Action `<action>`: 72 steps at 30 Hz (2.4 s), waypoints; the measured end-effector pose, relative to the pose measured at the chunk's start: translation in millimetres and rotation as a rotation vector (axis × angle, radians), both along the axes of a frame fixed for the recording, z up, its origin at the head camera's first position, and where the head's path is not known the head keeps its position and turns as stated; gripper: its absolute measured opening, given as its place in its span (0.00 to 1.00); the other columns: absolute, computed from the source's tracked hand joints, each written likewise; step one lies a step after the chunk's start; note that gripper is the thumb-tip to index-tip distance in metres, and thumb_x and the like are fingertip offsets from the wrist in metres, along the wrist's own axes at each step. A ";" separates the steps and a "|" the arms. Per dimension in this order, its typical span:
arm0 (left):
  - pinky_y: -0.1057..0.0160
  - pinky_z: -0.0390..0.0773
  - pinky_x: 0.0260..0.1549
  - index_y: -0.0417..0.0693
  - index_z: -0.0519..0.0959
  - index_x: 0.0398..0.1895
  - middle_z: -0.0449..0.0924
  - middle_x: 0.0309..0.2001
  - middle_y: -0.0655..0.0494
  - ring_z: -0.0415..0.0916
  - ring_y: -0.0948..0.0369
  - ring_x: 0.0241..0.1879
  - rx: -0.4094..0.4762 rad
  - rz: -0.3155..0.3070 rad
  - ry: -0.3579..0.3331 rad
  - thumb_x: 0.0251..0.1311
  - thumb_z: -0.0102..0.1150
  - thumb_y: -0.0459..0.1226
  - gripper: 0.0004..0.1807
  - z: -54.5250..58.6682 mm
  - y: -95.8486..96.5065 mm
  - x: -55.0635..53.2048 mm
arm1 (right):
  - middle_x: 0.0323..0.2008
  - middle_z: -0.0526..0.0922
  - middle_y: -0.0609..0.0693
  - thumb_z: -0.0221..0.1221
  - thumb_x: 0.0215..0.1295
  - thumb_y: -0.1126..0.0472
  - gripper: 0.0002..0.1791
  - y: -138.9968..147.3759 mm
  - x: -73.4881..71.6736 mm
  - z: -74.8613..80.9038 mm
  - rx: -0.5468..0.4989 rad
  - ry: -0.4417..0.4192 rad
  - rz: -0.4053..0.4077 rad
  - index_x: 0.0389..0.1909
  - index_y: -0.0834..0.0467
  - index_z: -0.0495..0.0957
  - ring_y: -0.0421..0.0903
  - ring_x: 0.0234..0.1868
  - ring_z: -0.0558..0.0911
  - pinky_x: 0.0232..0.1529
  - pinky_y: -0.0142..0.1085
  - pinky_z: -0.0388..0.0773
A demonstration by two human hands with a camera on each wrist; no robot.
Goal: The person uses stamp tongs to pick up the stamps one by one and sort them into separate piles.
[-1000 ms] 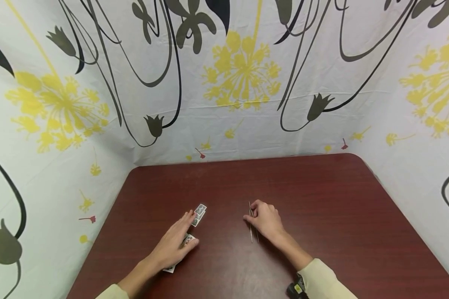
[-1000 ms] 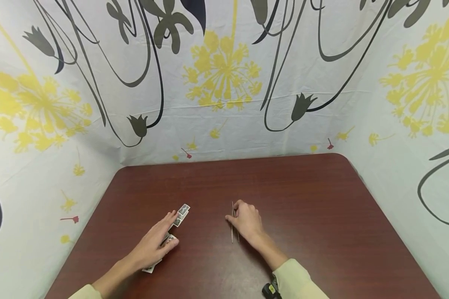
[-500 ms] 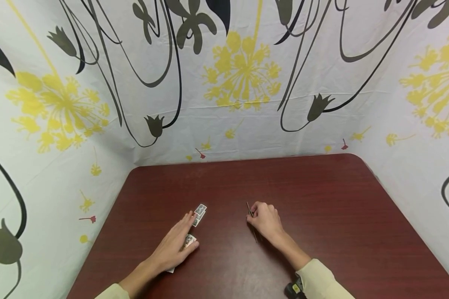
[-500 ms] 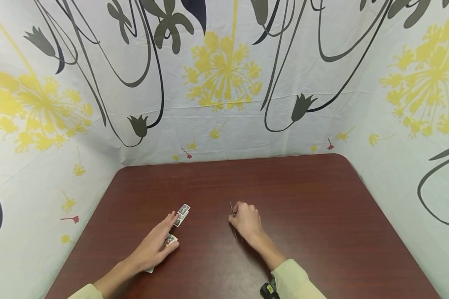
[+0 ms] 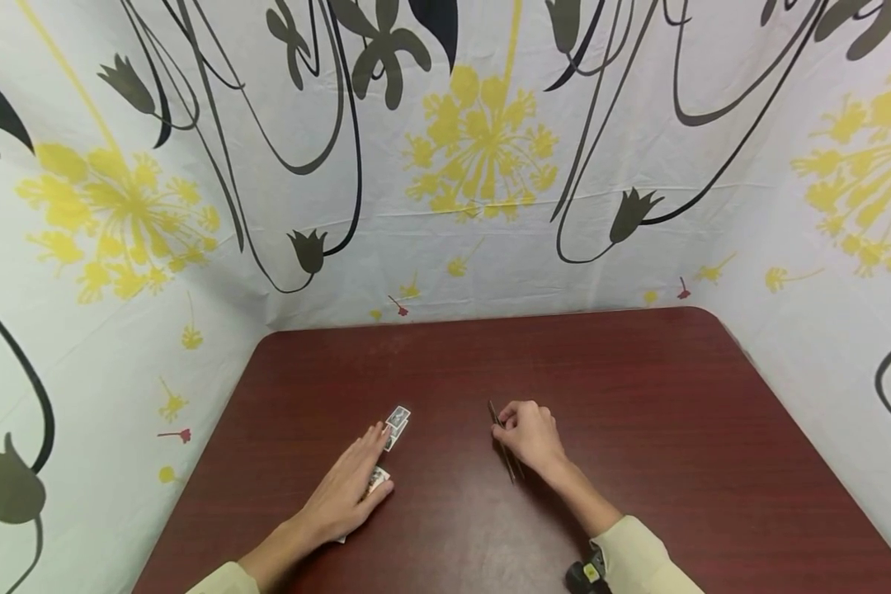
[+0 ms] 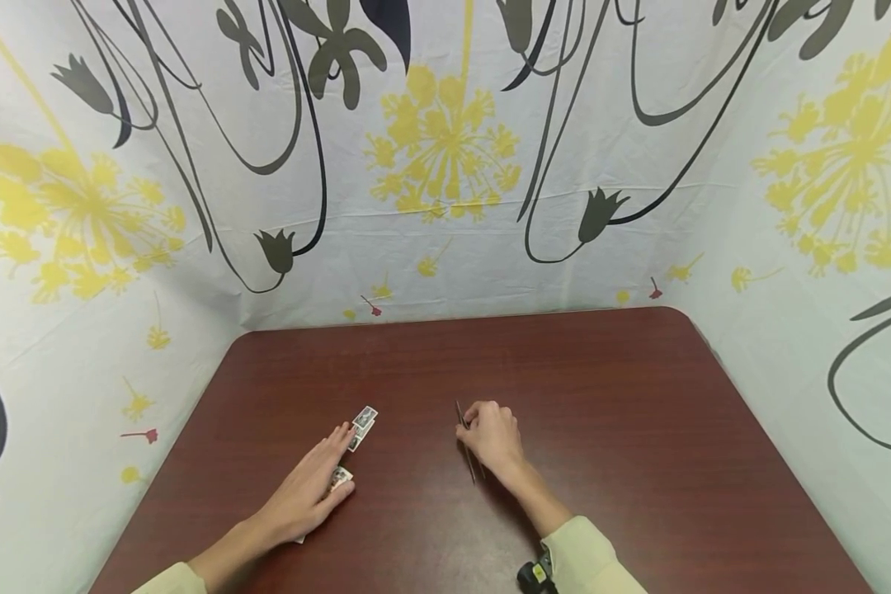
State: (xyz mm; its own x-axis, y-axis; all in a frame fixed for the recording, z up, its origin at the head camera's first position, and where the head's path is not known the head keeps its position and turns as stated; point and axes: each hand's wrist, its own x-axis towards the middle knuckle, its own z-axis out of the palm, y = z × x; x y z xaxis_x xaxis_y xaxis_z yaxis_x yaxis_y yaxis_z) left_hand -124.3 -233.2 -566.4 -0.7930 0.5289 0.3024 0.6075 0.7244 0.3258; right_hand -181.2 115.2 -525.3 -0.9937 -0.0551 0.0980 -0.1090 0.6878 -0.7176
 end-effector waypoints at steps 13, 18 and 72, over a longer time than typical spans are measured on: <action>0.41 0.60 0.75 0.38 0.59 0.83 0.57 0.81 0.34 0.57 0.43 0.80 -0.040 0.013 0.061 0.76 0.59 0.48 0.41 -5.2 0.4 0.2 | 0.24 0.85 0.43 0.74 0.61 0.63 0.04 1.2 -4.1 5.5 -0.145 -0.082 0.013 0.33 0.57 0.88 0.39 0.25 0.82 0.32 0.38 0.80; 0.41 0.61 0.75 0.37 0.61 0.82 0.59 0.80 0.35 0.58 0.43 0.80 -0.049 0.016 0.087 0.76 0.59 0.48 0.40 -6.0 0.1 1.0 | 0.27 0.88 0.47 0.73 0.64 0.65 0.04 -1.4 -5.5 8.5 -0.294 -0.142 0.044 0.36 0.60 0.87 0.45 0.22 0.84 0.23 0.37 0.81; 0.41 0.75 0.64 0.48 0.73 0.77 0.75 0.73 0.45 0.72 0.49 0.72 0.275 0.052 -0.014 0.68 0.69 0.39 0.34 3.3 -7.5 -14.5 | 0.34 0.89 0.55 0.65 0.69 0.76 0.08 -26.5 -20.6 18.5 -1.087 -0.332 0.061 0.44 0.73 0.77 0.46 0.34 0.89 0.43 0.39 0.89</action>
